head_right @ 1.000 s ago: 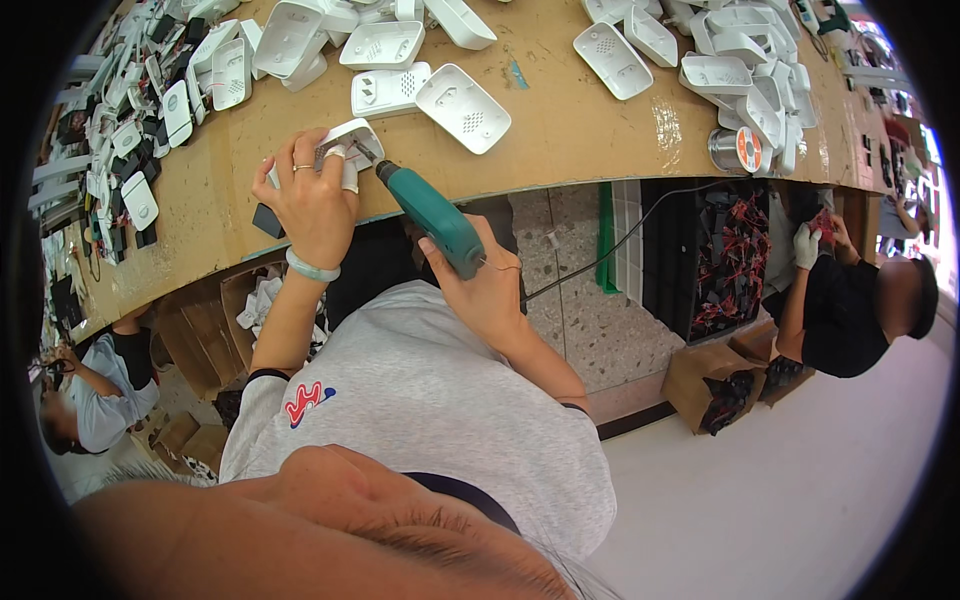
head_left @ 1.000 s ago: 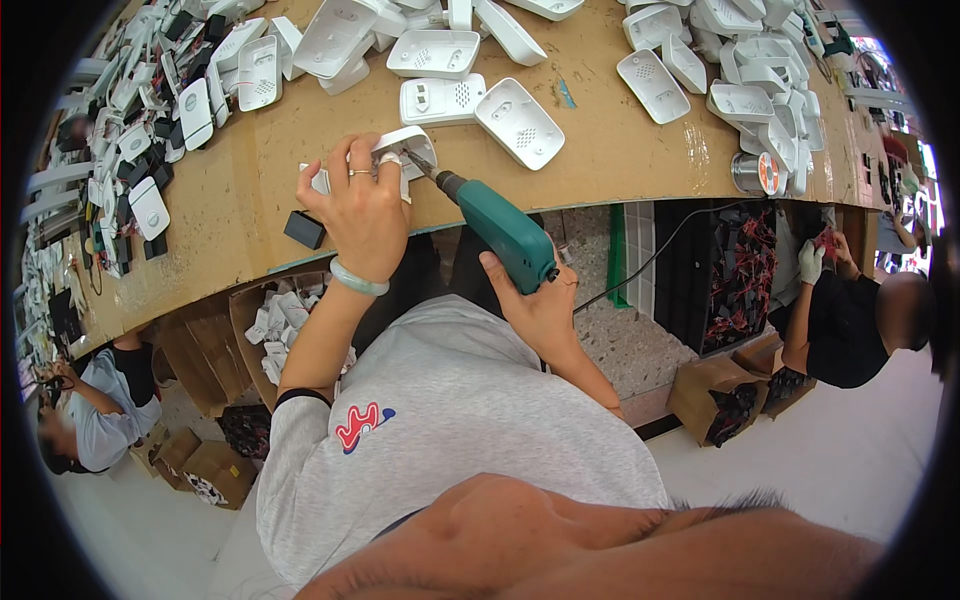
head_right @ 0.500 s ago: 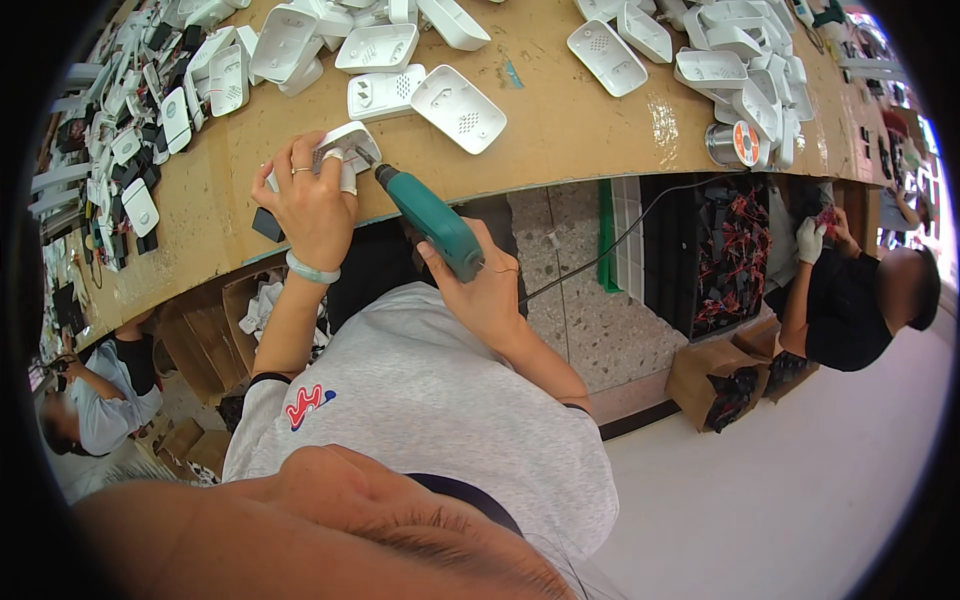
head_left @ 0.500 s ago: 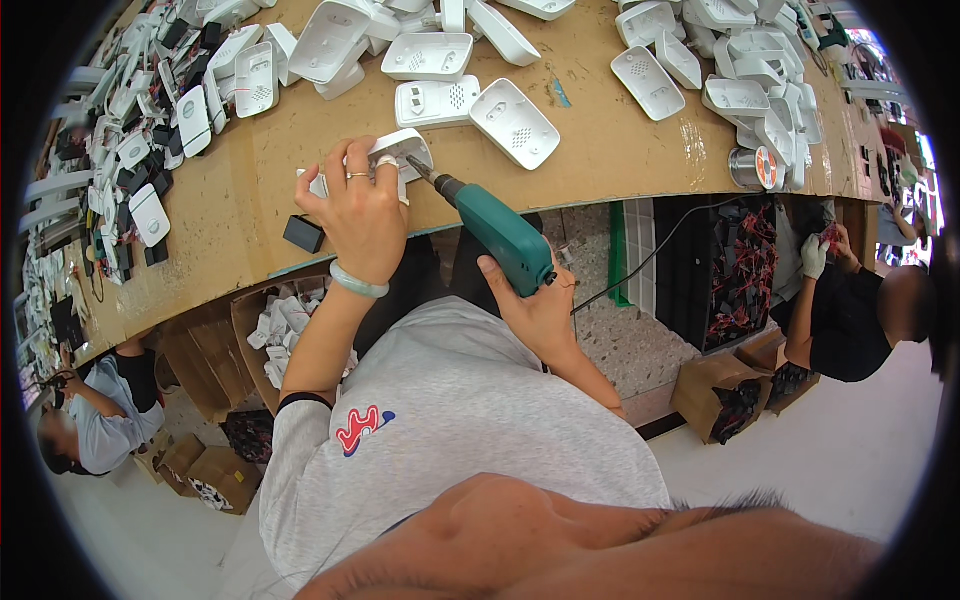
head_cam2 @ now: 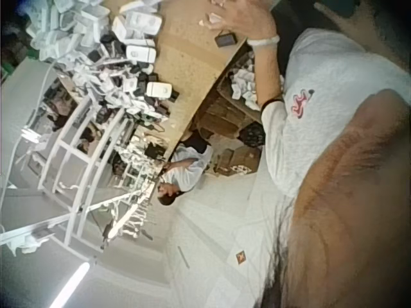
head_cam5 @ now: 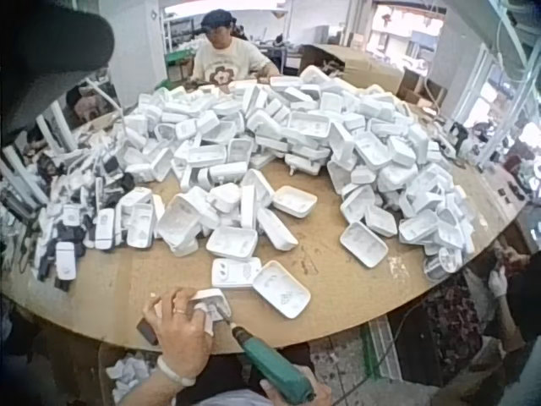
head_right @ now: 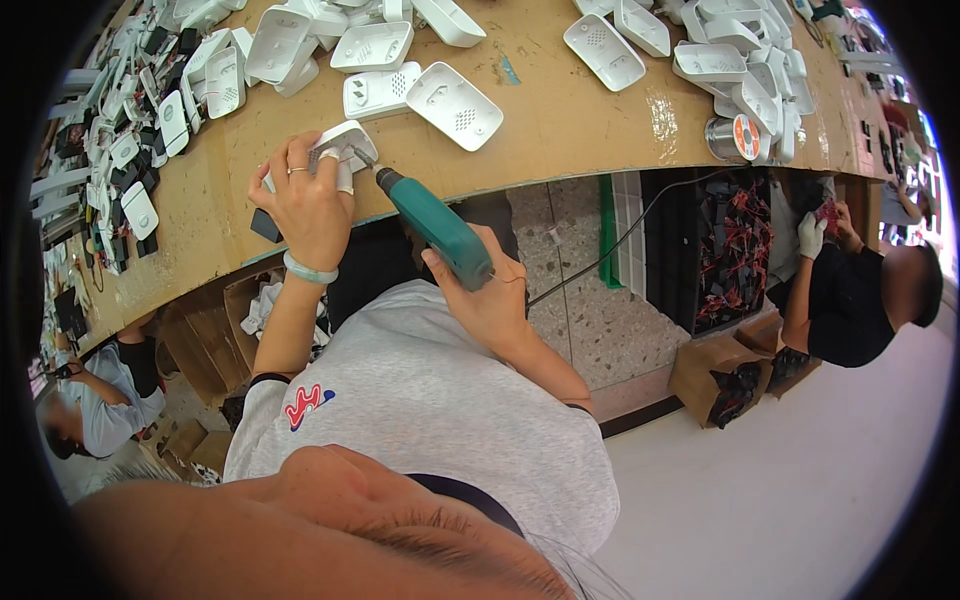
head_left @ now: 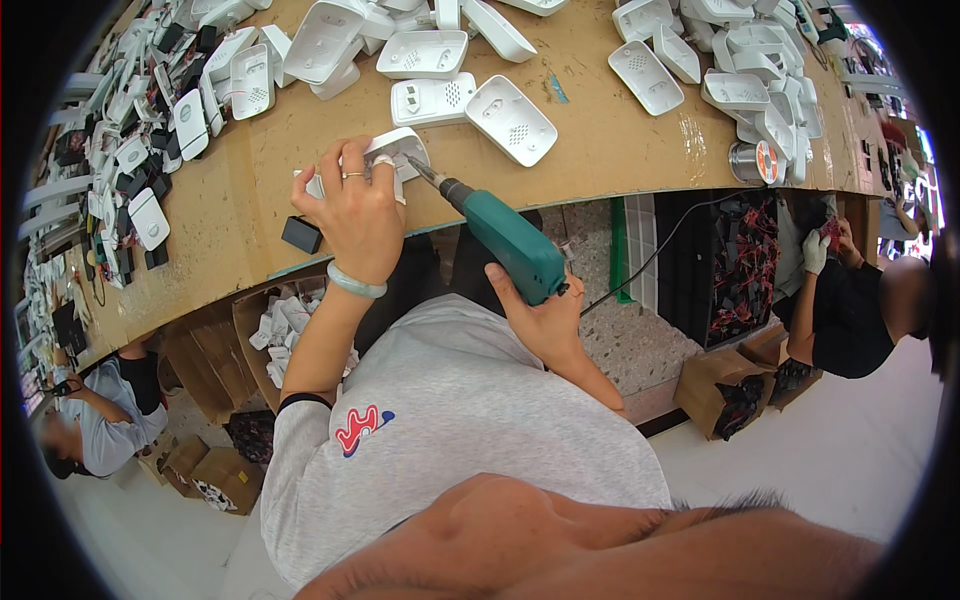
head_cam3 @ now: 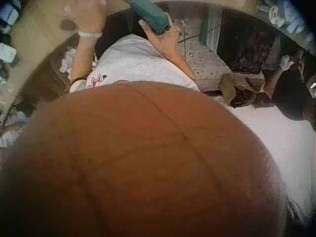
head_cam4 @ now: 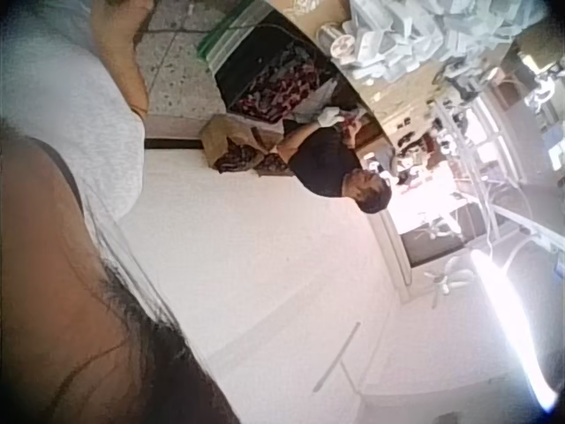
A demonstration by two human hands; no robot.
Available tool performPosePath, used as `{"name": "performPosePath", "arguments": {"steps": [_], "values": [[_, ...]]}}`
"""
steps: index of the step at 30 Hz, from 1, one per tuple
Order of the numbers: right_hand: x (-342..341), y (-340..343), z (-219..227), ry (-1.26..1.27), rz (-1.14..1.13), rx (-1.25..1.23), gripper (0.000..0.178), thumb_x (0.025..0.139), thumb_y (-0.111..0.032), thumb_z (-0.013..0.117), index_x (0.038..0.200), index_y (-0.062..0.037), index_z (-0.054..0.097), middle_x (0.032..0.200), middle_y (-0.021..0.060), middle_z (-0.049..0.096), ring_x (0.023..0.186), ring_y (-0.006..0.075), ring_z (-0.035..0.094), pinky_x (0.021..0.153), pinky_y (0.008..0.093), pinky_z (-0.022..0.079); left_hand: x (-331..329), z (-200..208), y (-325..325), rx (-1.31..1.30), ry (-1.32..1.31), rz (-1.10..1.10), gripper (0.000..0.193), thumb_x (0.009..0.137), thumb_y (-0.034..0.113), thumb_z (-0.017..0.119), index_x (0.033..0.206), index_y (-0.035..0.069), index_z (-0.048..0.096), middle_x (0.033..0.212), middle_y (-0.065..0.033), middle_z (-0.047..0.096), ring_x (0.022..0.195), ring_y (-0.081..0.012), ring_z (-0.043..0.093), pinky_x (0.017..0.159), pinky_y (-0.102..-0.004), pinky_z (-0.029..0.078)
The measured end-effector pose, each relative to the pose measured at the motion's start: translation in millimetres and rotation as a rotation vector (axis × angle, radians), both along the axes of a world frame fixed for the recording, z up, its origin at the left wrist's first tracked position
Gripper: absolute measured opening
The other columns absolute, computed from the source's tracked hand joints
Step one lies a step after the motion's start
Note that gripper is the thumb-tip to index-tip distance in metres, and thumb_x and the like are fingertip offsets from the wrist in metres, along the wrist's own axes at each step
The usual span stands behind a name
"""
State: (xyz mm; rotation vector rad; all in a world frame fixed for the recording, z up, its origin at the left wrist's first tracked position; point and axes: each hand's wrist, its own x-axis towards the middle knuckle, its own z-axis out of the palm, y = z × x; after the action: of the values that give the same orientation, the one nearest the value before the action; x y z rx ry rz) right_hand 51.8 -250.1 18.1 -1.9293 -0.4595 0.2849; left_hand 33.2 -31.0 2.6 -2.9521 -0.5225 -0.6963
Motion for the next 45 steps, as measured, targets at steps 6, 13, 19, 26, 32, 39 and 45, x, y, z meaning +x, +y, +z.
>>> {"name": "performPosePath", "arguments": {"steps": [6,13,19,26,32,39,45], "values": [[-9.7,-14.9,-3.2,0.184,-0.113,0.049,0.029,0.085,-0.016,0.080,0.106,-0.0017,0.064,0.082,0.0065,0.069,0.069,0.0107,0.063,0.065,0.0265,0.051,-0.7,2.7,-0.9,0.003,0.012,0.001,0.009,0.069,0.005,0.069,0.078,0.007,0.068,0.117,-0.0044,0.062,0.119,-0.0238,0.053,0.099,-0.0553,0.028],[-10.2,-21.7,0.2,0.091,-0.183,0.156,0.022,0.083,-0.010,0.081,0.097,-0.0001,0.068,0.086,0.0058,0.067,0.072,0.0107,0.061,0.066,0.0250,0.049,-6.0,10.8,1.4,-0.056,-0.085,-0.036,0.010,0.070,0.004,0.069,0.079,0.006,0.069,0.128,-0.0069,0.060,0.129,-0.0281,0.048,0.104,-0.0552,0.027],[-12.8,-22.8,3.8,0.123,-0.165,0.151,0.021,0.083,-0.009,0.081,0.097,0.0001,0.068,0.086,0.0056,0.067,0.072,0.0099,0.060,0.065,0.0247,0.048,-19.2,12.0,14.9,-0.071,-0.001,-0.167,0.016,0.068,0.001,0.071,0.083,0.005,0.070,0.133,-0.0077,0.058,0.132,-0.0297,0.046,0.110,-0.0544,0.026],[-12.2,-22.6,2.8,0.129,-0.111,0.130,0.023,0.084,-0.010,0.080,0.100,-0.0002,0.066,0.083,0.0043,0.067,0.071,0.0083,0.060,0.066,0.0246,0.049,-11.5,14.9,10.9,-0.050,0.092,-0.165,0.015,0.069,-0.002,0.069,0.083,0.002,0.069,0.134,-0.0081,0.057,0.129,-0.0301,0.046,0.106,-0.0502,0.032],[-10.2,-19.4,4.4,0.176,-0.089,0.094,0.025,0.085,-0.013,0.080,0.103,-0.0009,0.065,0.085,0.0052,0.070,0.072,0.0078,0.062,0.067,0.0247,0.051,-4.9,15.3,12.0,-0.039,0.135,-0.122,0.025,0.069,-0.007,0.068,0.092,0.001,0.066,0.134,-0.0076,0.056,0.128,-0.0311,0.047,0.103,-0.0470,0.035],[-2.6,-6.6,-4.3,0.176,-0.065,0.072,0.027,0.085,-0.014,0.080,0.104,-0.0021,0.065,0.083,0.0050,0.071,0.071,0.0098,0.065,0.067,0.0256,0.052,-1.0,0.0,12.2,-0.074,-0.069,-0.086,0.028,0.076,0.002,0.070,0.104,0.005,0.065,0.123,-0.0042,0.063,0.113,-0.0252,0.058,0.103,-0.0452,0.035],[10.7,9.6,-0.1,0.097,-0.026,0.005,0.028,0.087,-0.016,0.079,0.106,-0.0030,0.063,0.080,0.0075,0.070,0.069,0.0135,0.067,0.066,0.0274,0.053,0.4,-3.3,12.4,-0.020,-0.038,-0.044,0.024,0.076,0.005,0.070,0.100,0.007,0.067,0.120,0.0010,0.064,0.110,-0.0194,0.059,0.103,-0.0436,0.033]]}}
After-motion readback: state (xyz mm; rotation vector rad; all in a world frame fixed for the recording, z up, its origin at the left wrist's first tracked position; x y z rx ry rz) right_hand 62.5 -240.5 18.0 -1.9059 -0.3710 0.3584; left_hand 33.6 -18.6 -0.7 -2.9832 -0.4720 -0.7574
